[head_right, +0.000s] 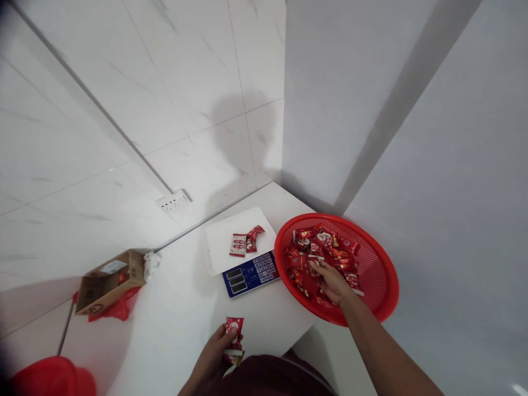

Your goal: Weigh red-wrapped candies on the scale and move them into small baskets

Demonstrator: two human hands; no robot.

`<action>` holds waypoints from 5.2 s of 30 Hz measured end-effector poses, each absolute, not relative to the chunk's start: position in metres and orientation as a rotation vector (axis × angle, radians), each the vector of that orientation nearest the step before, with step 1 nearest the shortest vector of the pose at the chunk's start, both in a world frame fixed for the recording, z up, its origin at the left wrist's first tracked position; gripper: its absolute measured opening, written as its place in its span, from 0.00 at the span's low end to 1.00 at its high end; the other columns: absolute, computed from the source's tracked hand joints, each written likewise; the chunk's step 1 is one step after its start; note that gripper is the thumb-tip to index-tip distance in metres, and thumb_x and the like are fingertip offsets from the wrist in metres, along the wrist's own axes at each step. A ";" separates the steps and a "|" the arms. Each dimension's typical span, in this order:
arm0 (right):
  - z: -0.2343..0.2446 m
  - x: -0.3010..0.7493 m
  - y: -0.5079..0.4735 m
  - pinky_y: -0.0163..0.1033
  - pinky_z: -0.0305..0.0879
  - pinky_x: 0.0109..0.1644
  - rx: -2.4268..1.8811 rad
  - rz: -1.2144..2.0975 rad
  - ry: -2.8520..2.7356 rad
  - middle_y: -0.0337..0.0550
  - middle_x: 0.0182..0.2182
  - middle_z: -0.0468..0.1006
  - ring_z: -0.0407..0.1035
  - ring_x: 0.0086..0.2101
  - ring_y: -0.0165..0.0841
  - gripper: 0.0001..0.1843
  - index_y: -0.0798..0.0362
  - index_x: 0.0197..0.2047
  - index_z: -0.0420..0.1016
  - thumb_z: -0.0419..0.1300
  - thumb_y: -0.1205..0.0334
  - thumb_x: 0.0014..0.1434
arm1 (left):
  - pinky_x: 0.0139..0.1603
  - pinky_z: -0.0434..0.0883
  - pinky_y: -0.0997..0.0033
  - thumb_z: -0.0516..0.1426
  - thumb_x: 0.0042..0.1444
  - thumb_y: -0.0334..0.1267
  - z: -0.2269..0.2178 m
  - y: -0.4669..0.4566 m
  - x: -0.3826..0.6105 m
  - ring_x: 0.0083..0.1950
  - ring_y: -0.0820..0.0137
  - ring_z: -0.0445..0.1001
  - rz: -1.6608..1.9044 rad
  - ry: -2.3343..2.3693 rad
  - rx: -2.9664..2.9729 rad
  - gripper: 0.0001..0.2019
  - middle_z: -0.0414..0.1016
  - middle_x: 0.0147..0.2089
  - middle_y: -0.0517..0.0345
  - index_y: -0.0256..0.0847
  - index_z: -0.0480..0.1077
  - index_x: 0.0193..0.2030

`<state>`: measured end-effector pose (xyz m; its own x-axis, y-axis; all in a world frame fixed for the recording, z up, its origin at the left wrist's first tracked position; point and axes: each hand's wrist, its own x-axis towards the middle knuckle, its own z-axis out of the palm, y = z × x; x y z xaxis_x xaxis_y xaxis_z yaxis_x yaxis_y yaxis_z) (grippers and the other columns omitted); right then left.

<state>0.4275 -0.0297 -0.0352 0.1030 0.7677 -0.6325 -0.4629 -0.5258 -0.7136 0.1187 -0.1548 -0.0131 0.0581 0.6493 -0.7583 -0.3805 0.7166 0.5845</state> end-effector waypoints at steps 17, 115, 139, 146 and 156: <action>-0.036 0.425 -0.034 0.33 0.75 0.34 -1.392 1.714 -0.325 0.34 0.31 0.79 0.74 0.32 0.30 0.07 0.47 0.34 0.70 0.59 0.68 0.52 | 0.24 0.57 0.77 0.63 0.40 0.50 0.004 -0.151 0.121 0.20 0.79 0.62 0.786 1.310 0.273 0.18 0.65 0.21 0.65 0.38 0.67 0.31; -0.001 0.283 -0.097 0.33 0.59 0.29 -1.061 2.131 -1.681 0.39 0.24 0.70 0.64 0.25 0.27 0.24 0.57 0.29 0.70 0.53 0.41 0.52 | 0.25 0.60 0.76 0.54 0.48 0.52 0.020 -0.154 0.103 0.22 0.77 0.63 0.604 1.352 0.872 0.18 0.67 0.22 0.62 0.36 0.69 0.29; -0.002 0.287 -0.095 0.34 0.60 0.31 -1.082 2.114 -1.667 0.37 0.23 0.68 0.65 0.26 0.29 0.23 0.55 0.29 0.67 0.55 0.40 0.50 | 0.27 0.58 0.76 0.56 0.48 0.52 0.025 -0.146 0.112 0.25 0.75 0.61 0.657 1.286 0.884 0.18 0.66 0.24 0.61 0.36 0.72 0.33; 0.000 0.288 -0.094 0.34 0.59 0.31 -1.062 2.096 -1.657 0.37 0.23 0.68 0.64 0.26 0.29 0.24 0.56 0.28 0.69 0.54 0.40 0.51 | 0.27 0.59 0.76 0.56 0.48 0.52 0.024 -0.147 0.112 0.25 0.75 0.63 0.632 1.321 0.887 0.19 0.68 0.24 0.60 0.36 0.71 0.32; -0.006 0.289 -0.086 0.34 0.57 0.29 -1.266 1.999 -1.431 0.39 0.23 0.70 0.64 0.26 0.29 0.27 0.56 0.28 0.70 0.54 0.37 0.47 | 0.18 0.59 0.77 0.56 0.46 0.54 0.013 -0.145 0.100 0.18 0.77 0.63 0.676 1.619 0.916 0.23 0.69 0.27 0.61 0.40 0.65 0.43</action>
<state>0.2887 -0.0858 -0.0056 -0.5254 0.7229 -0.4488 0.1915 -0.4134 -0.8902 0.1002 -0.1455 0.0134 -0.0980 0.8425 -0.5298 0.2151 0.5377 0.8153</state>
